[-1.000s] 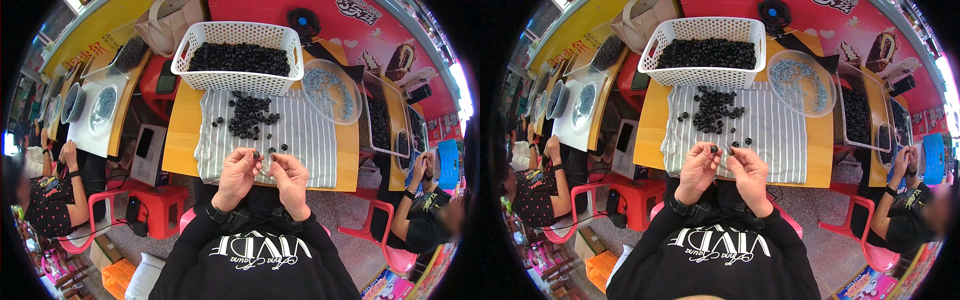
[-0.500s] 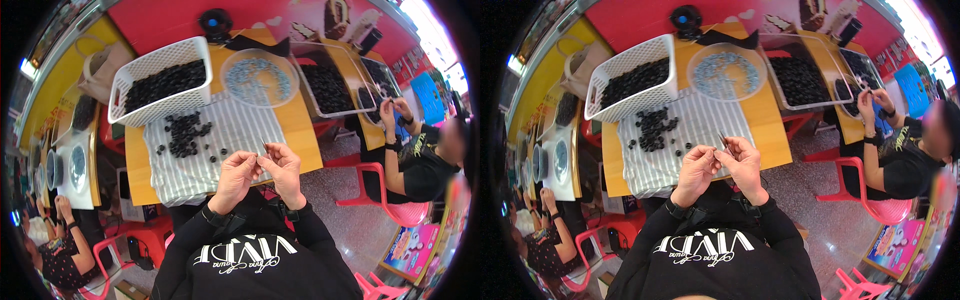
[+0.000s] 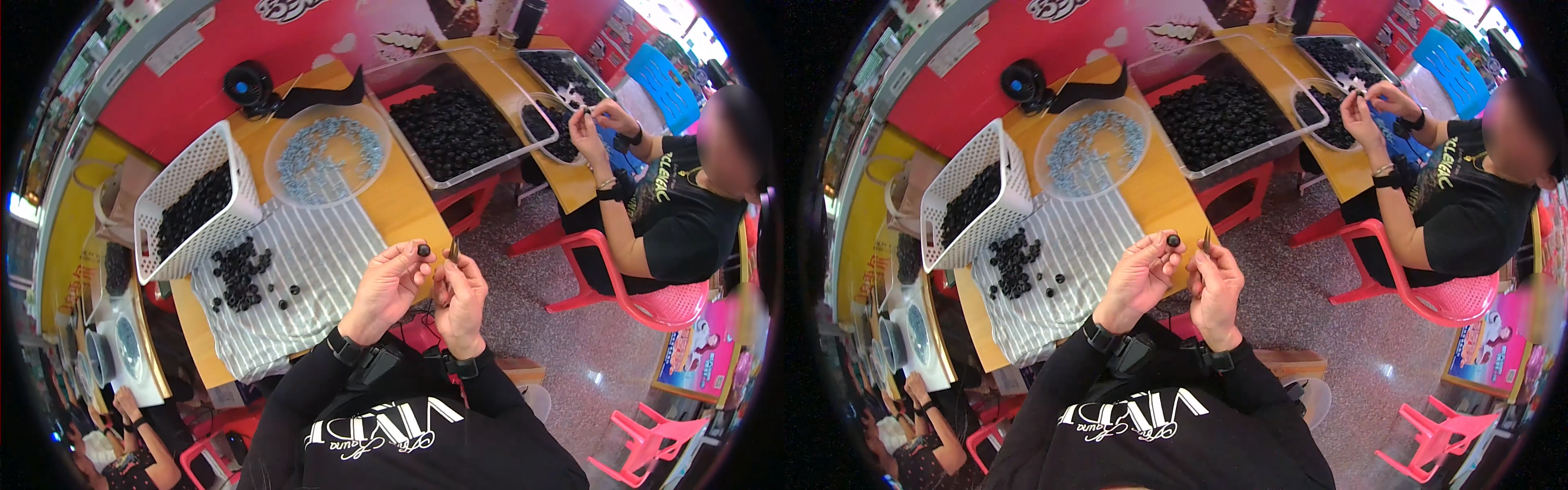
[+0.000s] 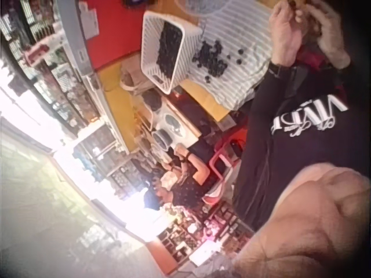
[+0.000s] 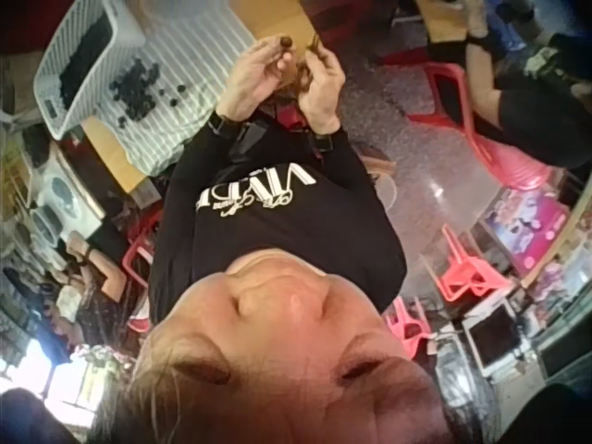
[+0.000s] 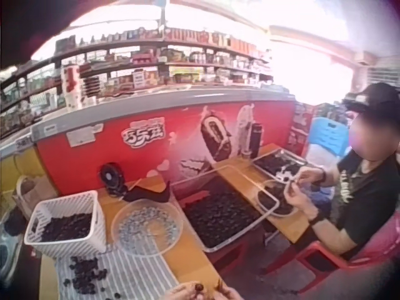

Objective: The person sits at a table and repeatedly picks up small black cylindrical objects from a striped cloth. Using a small pink-handled tool, they manipulate each object individually, then place it back on the cloth. A white basket and a clear container with blue beads are also on the table.

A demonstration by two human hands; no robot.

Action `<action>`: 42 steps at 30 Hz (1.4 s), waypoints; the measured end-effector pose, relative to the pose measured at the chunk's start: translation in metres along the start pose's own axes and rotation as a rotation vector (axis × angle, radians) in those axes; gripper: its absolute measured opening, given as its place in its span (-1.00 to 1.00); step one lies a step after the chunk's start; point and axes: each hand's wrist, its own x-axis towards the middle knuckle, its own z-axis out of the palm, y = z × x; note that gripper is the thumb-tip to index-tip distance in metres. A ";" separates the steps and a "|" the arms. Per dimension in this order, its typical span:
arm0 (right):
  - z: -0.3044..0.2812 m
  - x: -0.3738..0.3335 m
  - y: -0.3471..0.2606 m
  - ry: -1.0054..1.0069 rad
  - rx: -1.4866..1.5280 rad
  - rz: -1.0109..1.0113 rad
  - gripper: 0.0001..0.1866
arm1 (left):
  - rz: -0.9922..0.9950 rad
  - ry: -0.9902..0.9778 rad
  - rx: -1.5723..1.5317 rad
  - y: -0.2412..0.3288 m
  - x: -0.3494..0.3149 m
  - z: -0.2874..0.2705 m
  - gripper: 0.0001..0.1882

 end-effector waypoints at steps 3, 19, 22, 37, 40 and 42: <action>-0.010 0.000 0.003 0.030 0.053 -0.002 -0.83 | -0.042 -0.018 -0.016 -0.006 0.020 0.008 -0.80; -0.011 0.007 -0.005 -0.014 0.148 -0.009 -0.79 | -0.064 -0.096 0.021 -0.017 0.046 0.017 -0.80; -0.015 0.006 -0.002 -0.036 0.131 -0.013 -0.85 | -0.049 -0.107 0.031 -0.017 0.043 0.016 -0.79; -0.010 0.006 -0.007 -0.009 0.172 0.045 -0.87 | 0.001 -0.037 0.224 -0.018 0.047 0.035 -0.87; -0.014 0.008 -0.002 -0.012 0.149 0.032 -0.86 | 0.033 -0.081 0.196 -0.019 0.048 0.040 -0.86; -0.010 0.008 -0.003 -0.031 0.146 0.033 -0.86 | -0.008 -0.092 0.214 -0.016 0.048 0.037 -0.85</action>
